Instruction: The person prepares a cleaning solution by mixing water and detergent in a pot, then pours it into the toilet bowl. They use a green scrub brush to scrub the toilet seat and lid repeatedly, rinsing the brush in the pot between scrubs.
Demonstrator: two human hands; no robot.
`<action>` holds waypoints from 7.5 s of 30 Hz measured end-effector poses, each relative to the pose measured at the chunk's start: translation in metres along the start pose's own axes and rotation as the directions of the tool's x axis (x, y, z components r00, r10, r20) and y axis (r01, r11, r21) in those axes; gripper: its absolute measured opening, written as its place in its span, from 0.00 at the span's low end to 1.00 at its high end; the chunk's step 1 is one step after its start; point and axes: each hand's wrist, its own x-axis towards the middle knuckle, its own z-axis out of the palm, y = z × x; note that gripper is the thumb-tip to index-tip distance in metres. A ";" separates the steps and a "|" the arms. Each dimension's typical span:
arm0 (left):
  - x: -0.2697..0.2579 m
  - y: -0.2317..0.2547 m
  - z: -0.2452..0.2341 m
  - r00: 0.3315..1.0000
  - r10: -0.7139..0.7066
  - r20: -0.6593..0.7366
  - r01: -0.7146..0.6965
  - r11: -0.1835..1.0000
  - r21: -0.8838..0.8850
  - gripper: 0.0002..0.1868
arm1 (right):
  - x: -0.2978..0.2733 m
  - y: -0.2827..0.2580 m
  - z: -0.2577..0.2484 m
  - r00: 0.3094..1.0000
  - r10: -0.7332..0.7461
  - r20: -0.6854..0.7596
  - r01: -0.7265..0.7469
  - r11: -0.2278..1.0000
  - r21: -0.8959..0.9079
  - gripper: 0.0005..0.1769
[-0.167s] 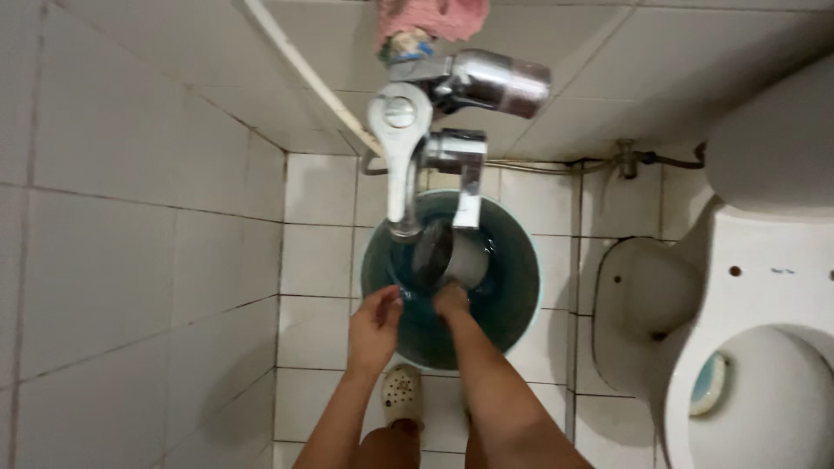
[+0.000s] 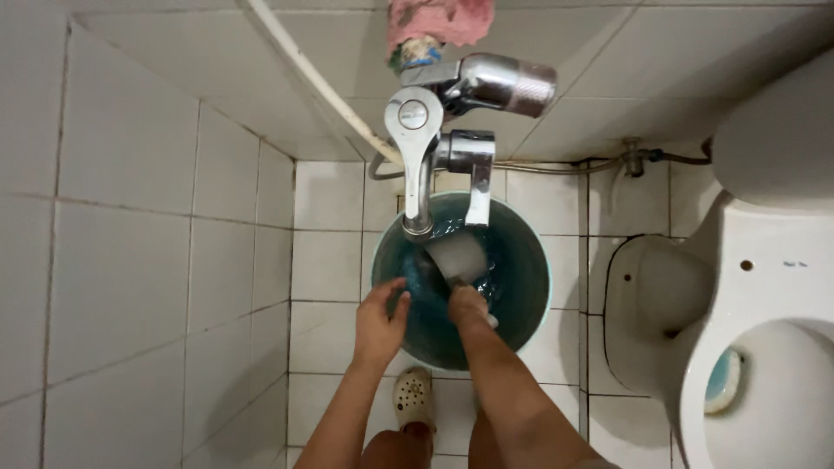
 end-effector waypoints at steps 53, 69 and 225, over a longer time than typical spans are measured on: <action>-0.390 0.670 0.388 0.860 -0.135 0.491 0.330 0.882 -0.335 0.58 | -0.771 0.749 -0.293 0.821 0.348 -0.453 0.307 0.399 0.864 0.32; -0.119 0.709 0.307 0.882 0.135 -0.452 -0.397 0.730 -0.557 0.34 | -0.650 0.740 -0.467 0.850 -0.058 -0.523 0.440 0.622 0.647 0.17; -0.160 1.117 0.976 0.941 0.338 0.028 -0.254 0.758 -0.600 0.11 | -0.358 1.301 -0.892 0.109 0.082 -0.991 0.993 0.044 0.113 0.08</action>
